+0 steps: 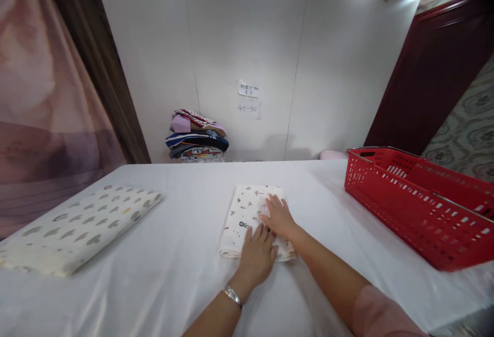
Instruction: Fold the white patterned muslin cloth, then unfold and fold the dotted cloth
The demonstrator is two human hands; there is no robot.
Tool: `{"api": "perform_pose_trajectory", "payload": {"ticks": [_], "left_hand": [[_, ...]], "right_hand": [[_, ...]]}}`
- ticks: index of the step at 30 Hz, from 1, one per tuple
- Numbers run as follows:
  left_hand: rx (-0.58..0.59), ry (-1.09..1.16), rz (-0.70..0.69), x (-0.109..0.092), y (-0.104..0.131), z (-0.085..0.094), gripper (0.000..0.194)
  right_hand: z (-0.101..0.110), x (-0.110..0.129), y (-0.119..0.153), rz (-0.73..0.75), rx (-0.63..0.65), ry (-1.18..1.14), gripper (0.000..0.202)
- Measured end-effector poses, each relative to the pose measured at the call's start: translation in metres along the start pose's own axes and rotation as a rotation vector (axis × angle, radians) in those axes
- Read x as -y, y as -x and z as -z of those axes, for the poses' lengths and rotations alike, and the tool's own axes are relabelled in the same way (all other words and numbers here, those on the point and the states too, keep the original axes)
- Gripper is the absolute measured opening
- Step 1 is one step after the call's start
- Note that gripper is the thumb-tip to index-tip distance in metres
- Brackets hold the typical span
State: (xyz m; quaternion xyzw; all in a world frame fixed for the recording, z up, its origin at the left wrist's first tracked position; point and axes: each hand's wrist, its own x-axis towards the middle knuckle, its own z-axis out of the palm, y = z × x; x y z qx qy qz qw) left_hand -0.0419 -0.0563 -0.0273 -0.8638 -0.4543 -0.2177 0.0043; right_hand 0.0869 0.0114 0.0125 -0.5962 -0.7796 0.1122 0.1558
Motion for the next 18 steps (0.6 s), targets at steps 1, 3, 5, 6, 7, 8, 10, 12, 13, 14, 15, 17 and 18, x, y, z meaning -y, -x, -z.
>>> {"api": "perform_pose_trajectory", "payload": {"ticks": [1,3,5,6,7,8,10,12,13,14,15,17,18], "left_hand": [[0.004,-0.004,0.003,0.000,0.001,0.000,0.038],[0.012,-0.002,0.008,0.000,0.004,-0.002,0.038],[0.031,0.016,0.021,-0.001,0.004,-0.002,0.039],[0.051,0.031,0.032,-0.001,0.003,0.000,0.040],[0.088,0.053,0.043,-0.001,0.001,0.002,0.040],[0.139,0.080,0.054,-0.001,-0.002,0.006,0.040],[0.241,0.130,0.088,0.005,-0.012,0.018,0.040],[0.268,0.124,0.150,0.017,-0.024,0.030,0.044],[0.235,0.087,0.199,0.026,-0.030,0.035,0.046],[0.194,0.035,0.245,0.035,-0.034,0.038,0.048],[0.163,-0.017,0.293,0.046,-0.037,0.040,0.049],[0.183,-0.065,0.400,0.065,-0.038,0.037,0.052],[0.220,-0.053,0.447,0.073,-0.036,0.034,0.055]], "right_hand": [[-0.006,-0.009,-0.005,-0.084,0.038,0.034,0.064],[-0.016,-0.025,-0.012,-0.169,0.082,0.074,0.065],[-0.023,-0.034,-0.013,-0.165,0.081,0.092,0.066],[-0.025,-0.036,-0.013,-0.159,0.076,0.096,0.067],[-0.026,-0.036,-0.013,-0.159,0.076,0.096,0.067],[-0.027,-0.036,-0.012,-0.162,0.081,0.095,0.067],[-0.028,-0.034,-0.012,-0.166,0.088,0.100,0.068],[-0.028,-0.034,-0.011,-0.165,0.090,0.112,0.070],[-0.028,-0.034,-0.011,-0.166,0.094,0.119,0.071],[-0.028,-0.035,-0.011,-0.169,0.100,0.123,0.072],[-0.028,-0.035,-0.011,-0.176,0.111,0.122,0.073],[-0.027,-0.035,-0.013,-0.196,0.148,0.105,0.074],[-0.025,-0.034,-0.015,-0.203,0.169,0.093,0.074]]}}
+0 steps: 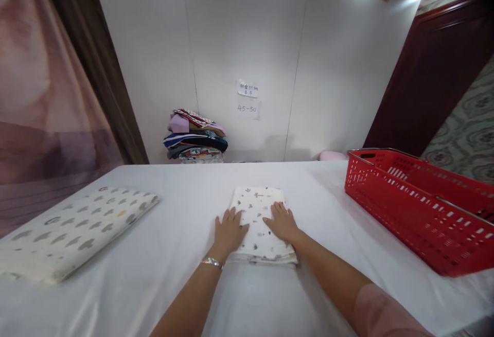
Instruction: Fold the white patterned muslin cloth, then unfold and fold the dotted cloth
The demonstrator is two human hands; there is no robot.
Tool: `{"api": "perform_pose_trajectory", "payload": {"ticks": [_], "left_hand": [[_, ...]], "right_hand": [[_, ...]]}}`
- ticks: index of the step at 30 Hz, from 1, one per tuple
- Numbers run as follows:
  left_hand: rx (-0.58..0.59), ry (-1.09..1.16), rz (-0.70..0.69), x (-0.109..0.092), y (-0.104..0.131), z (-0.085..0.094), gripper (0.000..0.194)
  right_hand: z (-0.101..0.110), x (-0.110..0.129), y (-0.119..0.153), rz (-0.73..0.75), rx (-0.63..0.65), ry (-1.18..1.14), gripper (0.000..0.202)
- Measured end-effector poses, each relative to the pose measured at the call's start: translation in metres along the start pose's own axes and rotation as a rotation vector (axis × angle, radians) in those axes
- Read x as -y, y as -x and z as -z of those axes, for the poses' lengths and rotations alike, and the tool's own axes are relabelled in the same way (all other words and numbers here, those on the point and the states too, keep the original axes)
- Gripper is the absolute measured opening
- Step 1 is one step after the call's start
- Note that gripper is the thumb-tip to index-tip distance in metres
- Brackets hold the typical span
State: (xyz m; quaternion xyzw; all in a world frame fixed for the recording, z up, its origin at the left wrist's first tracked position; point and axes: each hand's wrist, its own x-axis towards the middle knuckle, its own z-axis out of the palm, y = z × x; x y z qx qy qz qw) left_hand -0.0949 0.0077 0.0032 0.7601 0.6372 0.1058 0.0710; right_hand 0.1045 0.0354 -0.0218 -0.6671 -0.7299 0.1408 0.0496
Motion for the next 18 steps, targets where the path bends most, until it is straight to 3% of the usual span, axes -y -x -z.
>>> {"api": "perform_pose_trajectory", "payload": {"ticks": [3,8,12,18], "left_hand": [[0.080,0.039,0.054,0.014,0.000,-0.012,0.058],[0.040,0.024,0.049,0.015,0.003,-0.019,0.058],[0.036,0.023,0.034,0.016,0.002,-0.020,0.057],[0.024,0.034,0.029,0.017,0.001,-0.022,0.056]], "right_hand": [[0.008,0.006,-0.009,-0.004,0.030,-0.016,0.073],[0.019,0.008,-0.039,-0.013,-0.134,0.014,0.072],[0.011,-0.008,-0.057,-0.103,-0.093,0.013,0.071],[0.001,-0.018,-0.063,-0.103,-0.085,-0.021,0.072]]}}
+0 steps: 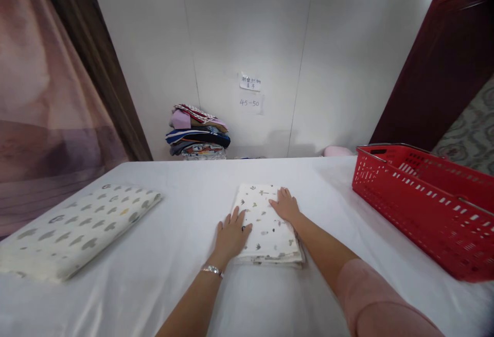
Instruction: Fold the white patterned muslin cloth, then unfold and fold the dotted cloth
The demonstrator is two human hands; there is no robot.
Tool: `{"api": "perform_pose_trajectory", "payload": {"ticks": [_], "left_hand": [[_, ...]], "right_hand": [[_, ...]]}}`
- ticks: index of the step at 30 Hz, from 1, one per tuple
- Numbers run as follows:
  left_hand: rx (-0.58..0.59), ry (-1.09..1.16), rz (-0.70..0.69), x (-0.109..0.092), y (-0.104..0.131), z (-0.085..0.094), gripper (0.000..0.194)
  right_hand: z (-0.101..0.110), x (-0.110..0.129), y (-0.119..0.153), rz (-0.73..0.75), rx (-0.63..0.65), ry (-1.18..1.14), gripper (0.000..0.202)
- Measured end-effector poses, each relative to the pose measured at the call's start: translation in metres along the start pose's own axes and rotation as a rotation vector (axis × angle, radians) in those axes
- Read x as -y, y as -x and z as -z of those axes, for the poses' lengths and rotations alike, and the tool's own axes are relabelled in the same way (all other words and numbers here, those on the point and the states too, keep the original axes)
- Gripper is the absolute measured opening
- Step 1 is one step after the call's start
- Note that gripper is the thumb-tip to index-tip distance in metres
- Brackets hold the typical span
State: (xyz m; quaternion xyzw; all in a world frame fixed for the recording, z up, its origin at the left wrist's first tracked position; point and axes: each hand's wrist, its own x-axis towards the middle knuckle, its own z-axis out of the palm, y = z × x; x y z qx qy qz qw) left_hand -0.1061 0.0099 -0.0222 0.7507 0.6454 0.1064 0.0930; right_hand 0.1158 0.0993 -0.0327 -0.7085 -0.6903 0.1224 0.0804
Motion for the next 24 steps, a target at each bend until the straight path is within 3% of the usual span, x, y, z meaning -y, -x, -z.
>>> {"api": "perform_pose_trajectory", "payload": {"ticks": [8,11,17,22,24], "left_hand": [[0.026,0.046,0.015,0.000,0.001,0.001,0.056],[0.001,0.040,0.000,0.001,-0.001,-0.001,0.055],[-0.066,0.056,-0.008,0.001,0.001,-0.001,0.051],[-0.155,0.103,0.085,-0.002,0.007,0.008,0.047],[-0.137,0.141,0.138,-0.004,0.010,0.011,0.050]], "right_hand": [[0.005,-0.008,0.013,0.084,0.002,-0.146,0.061],[-0.001,-0.017,0.036,0.069,-0.007,-0.336,0.057],[-0.015,-0.029,0.101,-0.047,-0.044,-0.581,0.071],[-0.012,-0.029,0.137,-0.045,-0.020,-0.662,0.075],[-0.008,-0.029,0.142,-0.024,-0.008,-0.645,0.075]]}}
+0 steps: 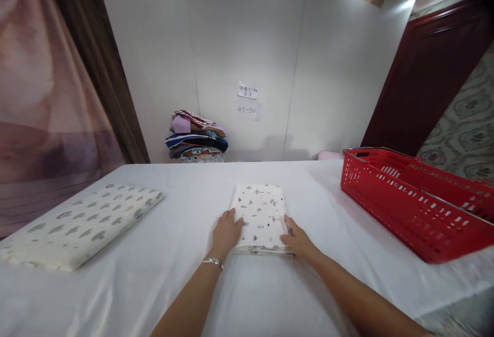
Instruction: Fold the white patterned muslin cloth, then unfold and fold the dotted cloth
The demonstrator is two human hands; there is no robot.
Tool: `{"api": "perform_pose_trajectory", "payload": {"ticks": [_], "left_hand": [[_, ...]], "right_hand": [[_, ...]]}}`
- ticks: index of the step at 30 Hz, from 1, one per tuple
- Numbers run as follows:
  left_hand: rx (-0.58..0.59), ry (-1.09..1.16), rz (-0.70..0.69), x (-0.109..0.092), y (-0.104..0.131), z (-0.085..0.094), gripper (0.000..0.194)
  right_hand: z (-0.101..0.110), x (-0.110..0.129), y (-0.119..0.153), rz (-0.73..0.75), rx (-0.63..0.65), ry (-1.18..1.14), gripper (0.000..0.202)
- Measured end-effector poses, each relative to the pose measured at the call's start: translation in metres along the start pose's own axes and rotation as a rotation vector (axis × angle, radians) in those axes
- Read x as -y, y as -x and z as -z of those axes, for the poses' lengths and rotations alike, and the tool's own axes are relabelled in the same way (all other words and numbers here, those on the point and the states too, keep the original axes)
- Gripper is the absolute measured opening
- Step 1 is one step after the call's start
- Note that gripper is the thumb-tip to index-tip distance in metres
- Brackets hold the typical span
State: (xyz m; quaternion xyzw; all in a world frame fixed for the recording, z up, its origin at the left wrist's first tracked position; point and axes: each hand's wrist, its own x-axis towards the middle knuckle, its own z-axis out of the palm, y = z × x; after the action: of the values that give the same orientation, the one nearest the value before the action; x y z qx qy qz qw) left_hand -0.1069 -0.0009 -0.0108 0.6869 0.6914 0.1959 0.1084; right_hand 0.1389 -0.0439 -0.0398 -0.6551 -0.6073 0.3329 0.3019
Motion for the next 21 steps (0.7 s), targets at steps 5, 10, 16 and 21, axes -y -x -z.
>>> {"api": "perform_pose_trajectory", "payload": {"ticks": [5,10,16,21], "left_hand": [[0.210,0.075,0.065,-0.008,0.025,0.008,0.062],[0.286,0.102,-0.075,-0.014,0.064,0.015,0.063],[0.057,-0.027,-0.177,-0.024,0.059,0.011,0.046],[0.020,0.047,-0.324,-0.027,0.050,-0.017,0.043]], "right_hand": [[0.024,-0.001,-0.007,0.010,0.009,0.064,0.080],[0.049,-0.019,-0.021,0.099,-0.042,0.284,0.071],[0.048,-0.001,-0.042,0.144,-0.121,0.508,0.047],[0.042,0.030,-0.075,0.045,-0.154,0.529,0.033]]}}
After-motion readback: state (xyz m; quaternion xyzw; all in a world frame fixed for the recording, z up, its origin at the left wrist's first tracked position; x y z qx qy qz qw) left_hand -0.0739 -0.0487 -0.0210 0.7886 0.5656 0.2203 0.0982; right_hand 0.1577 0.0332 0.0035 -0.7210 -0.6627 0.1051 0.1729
